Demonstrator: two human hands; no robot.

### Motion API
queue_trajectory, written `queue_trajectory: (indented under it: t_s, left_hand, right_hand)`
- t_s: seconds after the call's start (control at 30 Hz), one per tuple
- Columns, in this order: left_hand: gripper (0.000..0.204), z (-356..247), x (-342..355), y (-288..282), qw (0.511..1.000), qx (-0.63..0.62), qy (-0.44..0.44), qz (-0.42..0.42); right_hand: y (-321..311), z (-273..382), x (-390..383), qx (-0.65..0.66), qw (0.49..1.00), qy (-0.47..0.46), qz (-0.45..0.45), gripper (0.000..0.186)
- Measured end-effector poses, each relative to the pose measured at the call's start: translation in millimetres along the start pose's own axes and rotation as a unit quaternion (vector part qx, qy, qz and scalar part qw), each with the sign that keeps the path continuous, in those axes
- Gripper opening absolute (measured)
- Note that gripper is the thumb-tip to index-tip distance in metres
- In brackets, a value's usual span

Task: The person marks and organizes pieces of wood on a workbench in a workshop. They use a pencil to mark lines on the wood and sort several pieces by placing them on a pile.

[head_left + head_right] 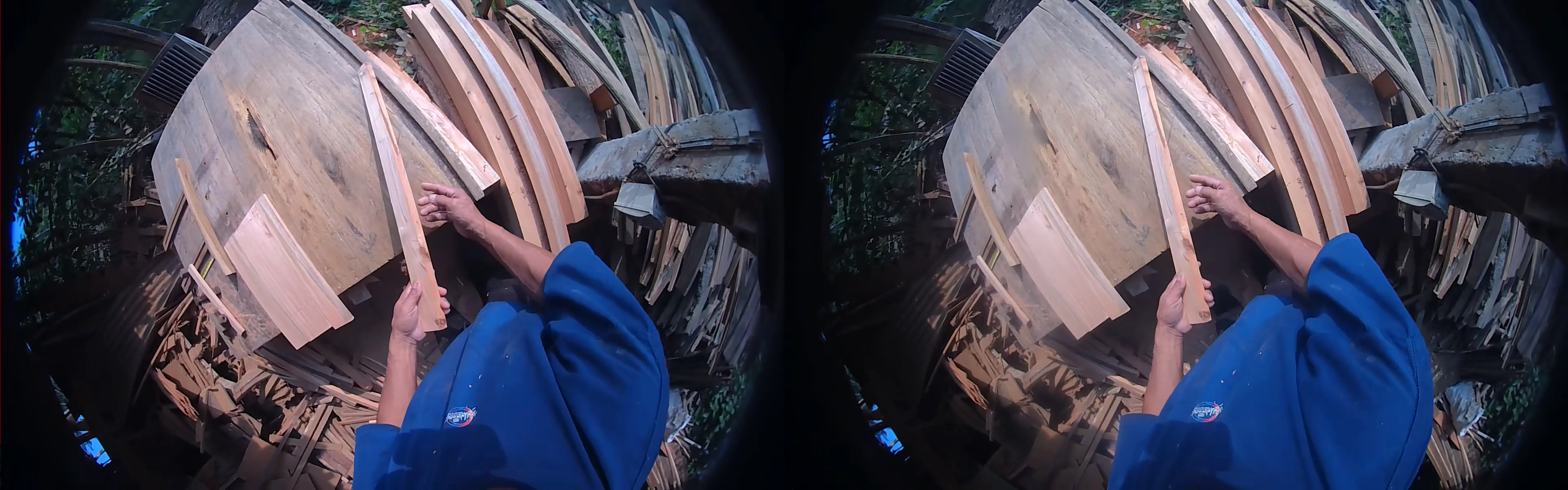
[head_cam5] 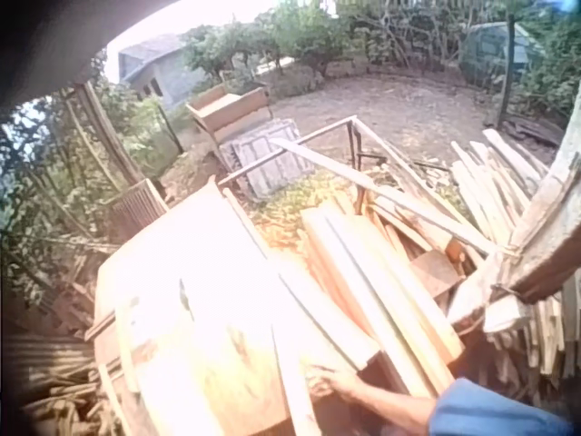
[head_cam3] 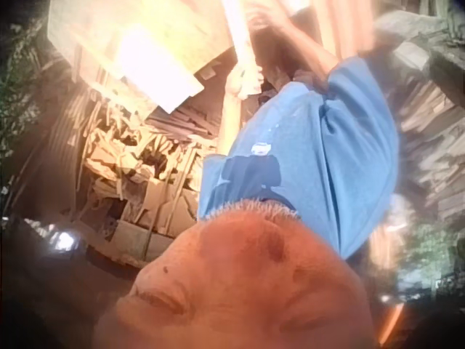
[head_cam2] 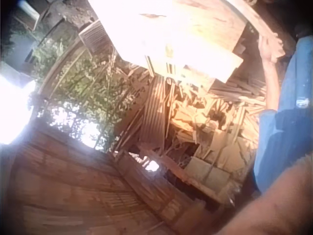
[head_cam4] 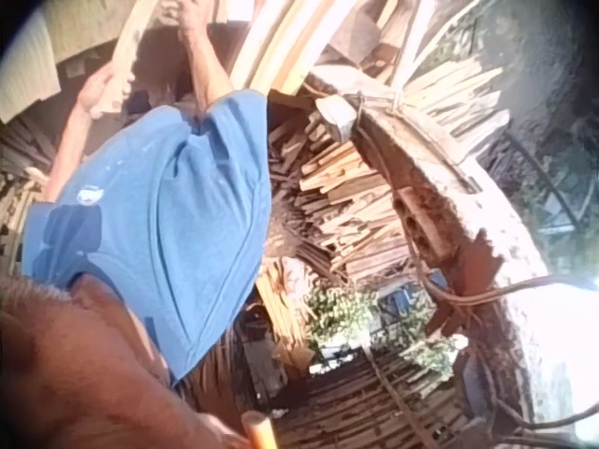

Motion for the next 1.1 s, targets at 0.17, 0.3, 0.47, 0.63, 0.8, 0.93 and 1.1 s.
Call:
queue_trajectory:
  t_s: [0.17, 0.3, 0.47, 0.63, 0.8, 0.93, 1.1]
  left_hand:
    - [0.098, -8, -22, 43, 0.933, -0.312, -0.047, 0.171]
    - [0.113, -2, -27, 22, 0.934, -0.337, 0.051, 0.106]
    - [0.063, -8, -46, -18, 0.962, -0.234, 0.096, 0.1]
    - [0.07, -37, -69, -19, 0.98, 0.075, 0.185, 0.024]
    - [0.087, -33, -89, -44, 0.889, 0.383, 0.249, -0.038]
    - [0.088, -43, -114, -37, 0.754, 0.607, 0.238, -0.079]
    - [0.09, -47, -136, -28, 0.598, 0.747, 0.276, -0.092]
  right_hand:
    - [57, -4, -1, -0.017, 0.997, 0.049, 0.059, 0.06]
    - [82, -17, 12, -0.091, 0.991, 0.044, 0.089, 0.042]
    - [83, -36, 17, -0.123, 0.984, 0.055, 0.113, 0.034]
    - [108, -41, -4, -0.071, 0.976, 0.093, 0.183, 0.035]
    - [121, -42, 4, 0.031, 0.981, 0.096, 0.165, 0.053]
    - [122, -23, 21, 0.149, 0.98, 0.037, 0.129, 0.062]
    - [138, -22, 9, 0.281, 0.903, 0.011, 0.326, 0.06]
Point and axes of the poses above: each hand's wrist, its own x-axis towards the middle knuckle, its own y-axis out of the palm, z = x × y, the point moved 7 cm from there along x, towards the middle knuckle, and after that the axes turned 15 degrees about y, right-handed, at the moved point
